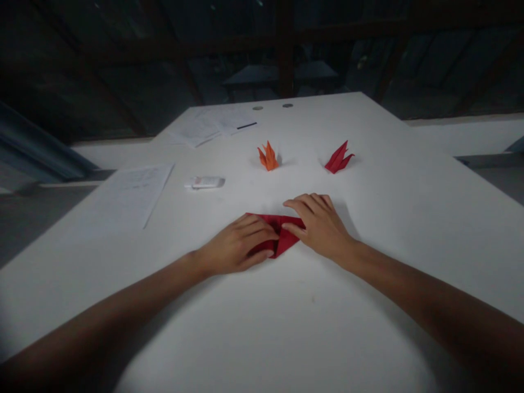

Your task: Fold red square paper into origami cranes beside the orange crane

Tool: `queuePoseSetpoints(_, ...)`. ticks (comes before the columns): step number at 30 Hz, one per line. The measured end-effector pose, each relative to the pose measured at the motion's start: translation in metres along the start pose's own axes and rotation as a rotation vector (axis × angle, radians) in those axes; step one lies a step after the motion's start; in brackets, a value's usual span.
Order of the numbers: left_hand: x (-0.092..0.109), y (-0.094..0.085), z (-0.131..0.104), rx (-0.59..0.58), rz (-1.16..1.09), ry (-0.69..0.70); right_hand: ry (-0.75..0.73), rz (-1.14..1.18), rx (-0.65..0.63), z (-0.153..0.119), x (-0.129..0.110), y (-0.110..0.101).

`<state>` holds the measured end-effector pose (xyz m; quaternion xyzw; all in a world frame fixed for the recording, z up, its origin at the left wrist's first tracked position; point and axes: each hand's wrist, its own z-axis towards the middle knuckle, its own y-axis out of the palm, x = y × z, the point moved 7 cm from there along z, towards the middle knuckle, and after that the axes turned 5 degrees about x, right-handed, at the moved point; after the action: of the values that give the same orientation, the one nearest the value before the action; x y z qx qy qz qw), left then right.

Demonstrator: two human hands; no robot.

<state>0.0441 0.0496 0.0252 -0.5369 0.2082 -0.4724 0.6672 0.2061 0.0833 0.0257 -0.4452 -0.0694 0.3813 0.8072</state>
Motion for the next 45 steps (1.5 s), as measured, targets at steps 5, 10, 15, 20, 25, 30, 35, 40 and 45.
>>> queuePoseSetpoints(5, 0.0, 0.002, 0.0, -0.031, 0.0, 0.011, -0.109, -0.106, -0.065, -0.001, -0.01, 0.003)
queuePoseSetpoints(10, 0.001, 0.003, 0.0, -0.05, 0.01, 0.016, -0.057, 0.039, -0.158, -0.002, -0.008, 0.012)
queuePoseSetpoints(15, -0.001, 0.0, 0.001, 0.013, 0.034, -0.063, -0.012, 0.107, -0.181, -0.001, -0.005, 0.013)
queuePoseSetpoints(20, -0.004, -0.002, 0.0, 0.084, 0.045, -0.11, 0.026, 0.247, -0.165, 0.0, 0.001, 0.011)
queuePoseSetpoints(25, -0.01, -0.009, -0.003, 0.218, 0.019, -0.129, 0.14, 0.435, -0.081, 0.002, 0.014, 0.001)
queuePoseSetpoints(30, -0.011, -0.023, -0.007, 0.383, 0.045, -0.141, 0.055, 0.454, -0.039, 0.004, 0.009, -0.005)
queuePoseSetpoints(35, -0.008, -0.024, -0.009, 0.351, 0.168, -0.122, -0.015, 0.366, 0.058, 0.003, 0.0, -0.011)
queuePoseSetpoints(40, -0.01, -0.034, -0.009, 0.479, 0.022, -0.189, 0.243, 0.511, 0.154, -0.001, 0.013, -0.013)
queuePoseSetpoints(45, -0.035, -0.024, -0.017, 0.733, -0.771, -0.662, 0.469, 0.885, 0.115, -0.004, 0.021, 0.001)
